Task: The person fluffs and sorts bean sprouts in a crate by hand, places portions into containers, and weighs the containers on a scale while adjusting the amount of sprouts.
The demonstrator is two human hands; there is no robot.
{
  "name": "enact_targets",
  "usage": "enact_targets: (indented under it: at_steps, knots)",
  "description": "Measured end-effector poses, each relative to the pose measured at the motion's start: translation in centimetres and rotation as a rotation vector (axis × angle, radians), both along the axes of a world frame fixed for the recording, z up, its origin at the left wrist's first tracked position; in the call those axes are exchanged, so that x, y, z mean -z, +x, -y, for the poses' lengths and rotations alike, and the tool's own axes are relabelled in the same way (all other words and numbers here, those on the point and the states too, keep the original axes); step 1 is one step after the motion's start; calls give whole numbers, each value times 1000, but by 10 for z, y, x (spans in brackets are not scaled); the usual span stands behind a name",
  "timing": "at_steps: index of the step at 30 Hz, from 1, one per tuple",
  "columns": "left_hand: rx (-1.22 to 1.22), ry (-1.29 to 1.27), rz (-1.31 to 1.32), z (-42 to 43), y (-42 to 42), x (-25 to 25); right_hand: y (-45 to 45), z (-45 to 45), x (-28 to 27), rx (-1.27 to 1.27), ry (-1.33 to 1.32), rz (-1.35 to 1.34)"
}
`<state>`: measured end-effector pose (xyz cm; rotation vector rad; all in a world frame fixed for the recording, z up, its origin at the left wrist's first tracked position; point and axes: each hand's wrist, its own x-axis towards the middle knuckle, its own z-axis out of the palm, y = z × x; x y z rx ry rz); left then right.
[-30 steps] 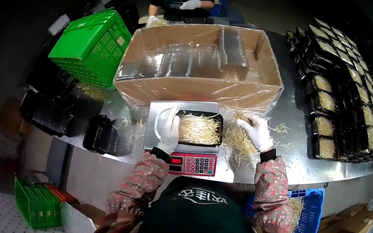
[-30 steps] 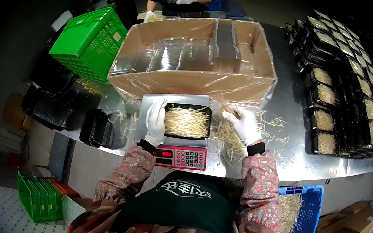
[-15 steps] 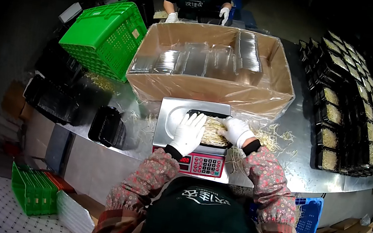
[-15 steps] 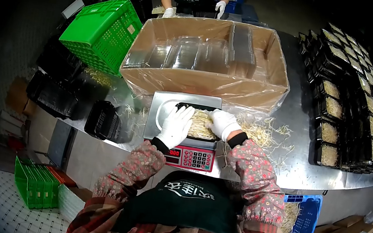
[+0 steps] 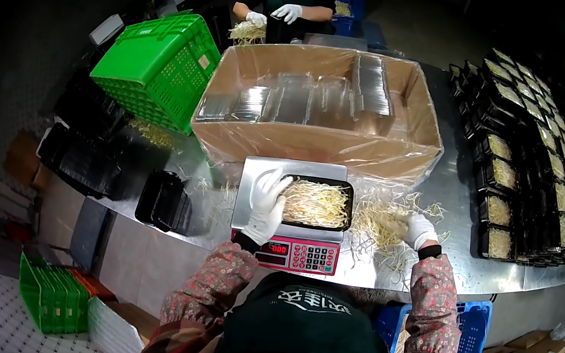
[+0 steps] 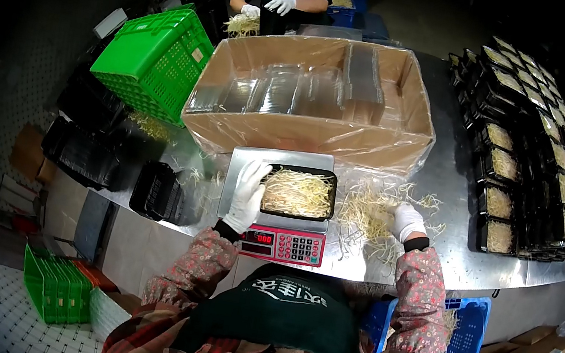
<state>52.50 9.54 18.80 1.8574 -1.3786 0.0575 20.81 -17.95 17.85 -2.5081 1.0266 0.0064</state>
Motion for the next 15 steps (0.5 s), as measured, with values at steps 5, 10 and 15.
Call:
enact_targets:
  at_steps: [5, 10, 15]
  knots:
    - [65, -86, -101, 22, -10, -26, 59, -42, -36, -65, -120, 443]
    - [187, 517, 474, 53, -36, -1, 148, -117, -9, -226, 17, 426]
    - [234, 484, 422, 69, -27, 10, 168, -123, 5, -144, 115, 371]
